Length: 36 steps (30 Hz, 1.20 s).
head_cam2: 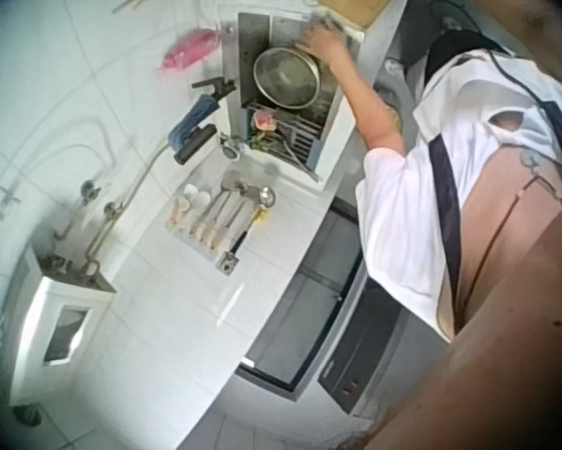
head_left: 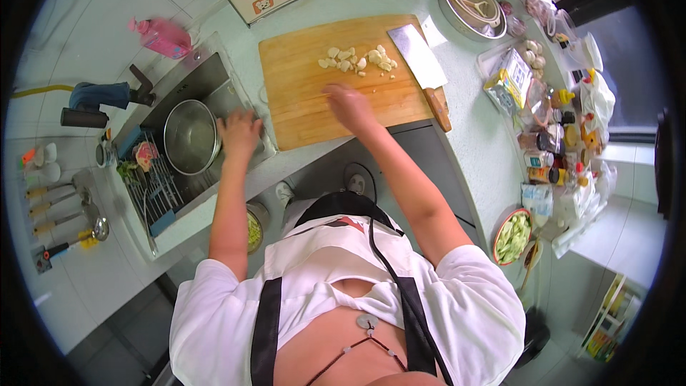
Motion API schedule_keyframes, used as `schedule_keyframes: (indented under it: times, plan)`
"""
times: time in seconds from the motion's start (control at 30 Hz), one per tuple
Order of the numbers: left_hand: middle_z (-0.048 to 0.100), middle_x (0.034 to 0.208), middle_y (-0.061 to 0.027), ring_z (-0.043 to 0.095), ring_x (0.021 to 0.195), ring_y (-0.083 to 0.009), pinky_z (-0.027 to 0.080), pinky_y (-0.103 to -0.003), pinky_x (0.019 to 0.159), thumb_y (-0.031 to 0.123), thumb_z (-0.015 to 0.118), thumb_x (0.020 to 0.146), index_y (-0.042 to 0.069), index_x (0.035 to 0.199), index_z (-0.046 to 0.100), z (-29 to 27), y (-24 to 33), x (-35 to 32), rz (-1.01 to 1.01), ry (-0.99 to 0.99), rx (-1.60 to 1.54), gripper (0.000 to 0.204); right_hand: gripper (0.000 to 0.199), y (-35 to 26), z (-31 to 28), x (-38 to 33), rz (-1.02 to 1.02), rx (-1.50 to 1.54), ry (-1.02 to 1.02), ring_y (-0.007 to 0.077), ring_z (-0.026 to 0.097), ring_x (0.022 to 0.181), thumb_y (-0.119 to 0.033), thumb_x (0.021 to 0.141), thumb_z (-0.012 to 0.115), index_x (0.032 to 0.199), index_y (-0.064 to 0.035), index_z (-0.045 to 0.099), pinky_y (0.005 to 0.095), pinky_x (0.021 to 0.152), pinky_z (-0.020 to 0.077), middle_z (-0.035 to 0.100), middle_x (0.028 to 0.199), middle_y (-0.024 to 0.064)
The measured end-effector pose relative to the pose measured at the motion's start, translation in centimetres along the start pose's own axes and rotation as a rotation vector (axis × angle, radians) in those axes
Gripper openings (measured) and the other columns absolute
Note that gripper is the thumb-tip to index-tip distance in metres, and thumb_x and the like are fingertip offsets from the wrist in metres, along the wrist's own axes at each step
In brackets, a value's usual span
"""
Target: The person peels garlic by hand, places the cloves into a bowl of water to soak, and then slices the peeled garlic cloves on a wooden cutting board with a cleaver.
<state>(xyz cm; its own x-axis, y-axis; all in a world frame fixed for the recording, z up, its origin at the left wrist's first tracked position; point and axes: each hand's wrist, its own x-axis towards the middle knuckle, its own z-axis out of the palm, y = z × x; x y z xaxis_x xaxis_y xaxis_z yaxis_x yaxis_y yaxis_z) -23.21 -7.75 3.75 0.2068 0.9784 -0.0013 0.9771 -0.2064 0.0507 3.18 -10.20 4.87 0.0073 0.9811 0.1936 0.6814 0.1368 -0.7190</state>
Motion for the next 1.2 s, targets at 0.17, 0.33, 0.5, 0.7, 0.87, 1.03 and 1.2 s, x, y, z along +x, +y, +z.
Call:
schedule_keyframes:
  times: [0.17, 0.33, 0.5, 0.7, 0.87, 1.03, 1.2]
  plan:
    - [0.044, 0.116, -0.016, 0.042, 0.107, -0.0298, 0.03, -0.045, 0.092, 0.022, 0.056, 0.074, 0.006, 0.108, 0.05, 1.2, 7.9, 2.1, 0.088, 0.099, -0.285, 0.038, 0.021, 7.0, -5.6, -2.7, 0.264, 0.123, 0.227, 0.0269, 0.056, 0.085, -0.002, 0.075, 0.05, 0.095, -0.0053, 0.055, 0.0326, 0.071, 0.0455, 0.056, 0.095, 0.0126]
    - [0.043, 0.114, -0.0235, 0.042, 0.105, -0.0355, 0.033, -0.04, 0.09, 0.015, 0.058, 0.071, -0.004, 0.109, 0.044, 4.5, 12.9, 6.1, 0.176, 0.246, -0.55, 0.045, 0.027, 11.2, -7.2, -2.7, 0.169, 0.004, 0.377, 0.029, 0.053, 0.093, -0.001, 0.078, 0.046, 0.104, -0.0044, 0.051, 0.0327, 0.077, 0.0434, 0.054, 0.103, 0.0153]
    - [0.042, 0.112, -0.024, 0.04, 0.104, -0.0369, 0.032, -0.041, 0.09, 0.017, 0.059, 0.07, -0.006, 0.111, 0.04, 5.9, 17.5, 11.0, 0.263, 0.402, -0.537, 0.05, 0.031, 12.0, -6.7, 1.5, 0.13, -0.059, 0.352, 0.031, 0.044, 0.106, -0.006, 0.081, 0.043, 0.111, -0.0025, 0.046, 0.0346, 0.088, 0.0367, 0.047, 0.114, 0.0171]
    - [0.04, 0.113, -0.0227, 0.038, 0.105, -0.0375, 0.032, -0.043, 0.089, 0.02, 0.061, 0.069, -0.005, 0.113, 0.037, 7.0, 21.0, 13.1, 0.366, 0.357, -0.635, 0.056, 0.028, 12.7, -4.8, 5.2, 0.039, -0.079, 0.261, 0.0316, 0.045, 0.104, -0.007, 0.079, 0.046, 0.106, -0.0008, 0.049, 0.0356, 0.088, 0.0358, 0.05, 0.108, 0.0184]
    - [0.039, 0.114, -0.0217, 0.037, 0.106, -0.0373, 0.031, -0.043, 0.09, 0.025, 0.065, 0.065, -0.003, 0.114, 0.036, 7.6, 22.2, 13.0, 0.475, 0.259, -0.731, 0.064, 0.026, 11.2, -6.7, 2.0, 0.164, 0.006, 0.344, 0.0305, 0.051, 0.095, -0.002, 0.075, 0.048, 0.101, -0.0018, 0.052, 0.0358, 0.081, 0.04, 0.055, 0.099, 0.0166]
    - [0.036, 0.118, -0.0191, 0.035, 0.109, -0.0352, 0.029, -0.042, 0.092, 0.031, 0.071, 0.058, -0.001, 0.115, 0.036, 6.9, 23.8, 13.3, 0.465, 0.222, -0.805, 0.074, 0.032, 11.7, -11.5, -2.8, 0.287, -0.217, 0.375, 0.0303, 0.05, 0.095, -0.002, 0.071, 0.05, 0.103, -0.0047, 0.05, 0.0358, 0.081, 0.0402, 0.053, 0.102, 0.0142]
    - [0.036, 0.118, -0.0163, 0.035, 0.11, -0.0336, 0.029, -0.041, 0.093, 0.033, 0.072, 0.056, 0.002, 0.114, 0.04, 5.7, 25.7, 12.8, 0.465, 0.257, -0.631, 0.073, 0.044, 14.0, -13.2, -5.0, 0.274, -0.418, 0.239, 0.031, 0.048, 0.094, -0.009, 0.065, 0.057, 0.108, -0.0086, 0.047, 0.0361, 0.08, 0.041, 0.049, 0.104, 0.0121]
